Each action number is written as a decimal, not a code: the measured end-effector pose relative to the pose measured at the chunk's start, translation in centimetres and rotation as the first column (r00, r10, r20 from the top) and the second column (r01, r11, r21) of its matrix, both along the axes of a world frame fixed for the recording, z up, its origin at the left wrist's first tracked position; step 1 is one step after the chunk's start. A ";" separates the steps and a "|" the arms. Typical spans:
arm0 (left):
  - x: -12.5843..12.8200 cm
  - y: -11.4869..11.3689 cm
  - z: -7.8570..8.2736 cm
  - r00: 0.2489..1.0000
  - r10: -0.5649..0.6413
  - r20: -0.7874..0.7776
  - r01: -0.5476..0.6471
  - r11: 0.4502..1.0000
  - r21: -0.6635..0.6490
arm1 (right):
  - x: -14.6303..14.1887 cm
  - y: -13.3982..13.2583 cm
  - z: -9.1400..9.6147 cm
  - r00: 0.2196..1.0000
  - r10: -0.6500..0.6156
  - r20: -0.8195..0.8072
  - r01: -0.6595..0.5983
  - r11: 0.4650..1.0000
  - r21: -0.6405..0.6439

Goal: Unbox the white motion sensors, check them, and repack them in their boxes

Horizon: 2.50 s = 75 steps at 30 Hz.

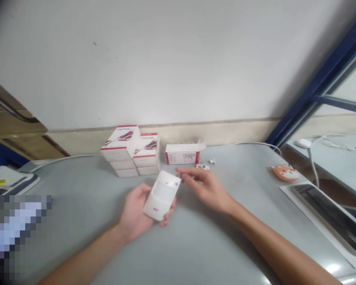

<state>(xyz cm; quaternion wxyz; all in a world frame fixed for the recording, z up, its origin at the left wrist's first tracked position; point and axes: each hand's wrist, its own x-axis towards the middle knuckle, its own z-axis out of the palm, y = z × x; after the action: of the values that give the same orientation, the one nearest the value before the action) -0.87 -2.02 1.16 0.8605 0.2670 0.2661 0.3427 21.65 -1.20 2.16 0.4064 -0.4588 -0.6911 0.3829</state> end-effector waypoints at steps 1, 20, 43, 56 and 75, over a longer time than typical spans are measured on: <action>0.1 0.0 0.1 1.000 0.004 0.006 -0.004 1.000 -0.002 | 0.3 -0.1 0.1 0.996 -0.025 0.084 0.019 0.997 0.070; 0.1 0.3 0.0 1.000 -0.007 0.030 0.008 1.000 -0.026 | -0.4 13.8 6.9 0.478 -0.334 0.812 0.169 0.943 0.288; 0.4 0.3 0.1 1.000 0.003 0.004 -0.003 1.000 -0.016 | 4.4 4.8 -0.4 0.794 -0.606 -0.060 0.605 0.775 0.185; 0.3 0.2 0.0 0.996 0.069 0.054 -0.073 0.995 0.069 | 2.4 3.4 -0.5 0.883 -0.470 0.014 0.457 0.864 0.211; 0.6 -1.1 -0.5 0.942 0.217 -0.257 -0.098 0.908 0.407 | -0.8 0.7 1.0 0.982 -0.144 0.123 0.087 0.920 0.382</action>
<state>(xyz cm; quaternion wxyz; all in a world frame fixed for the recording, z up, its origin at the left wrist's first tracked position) -0.26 -3.08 0.62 0.7099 0.4578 0.3396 0.4137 20.82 -0.51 3.16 0.4557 -0.4399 -0.7517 0.1839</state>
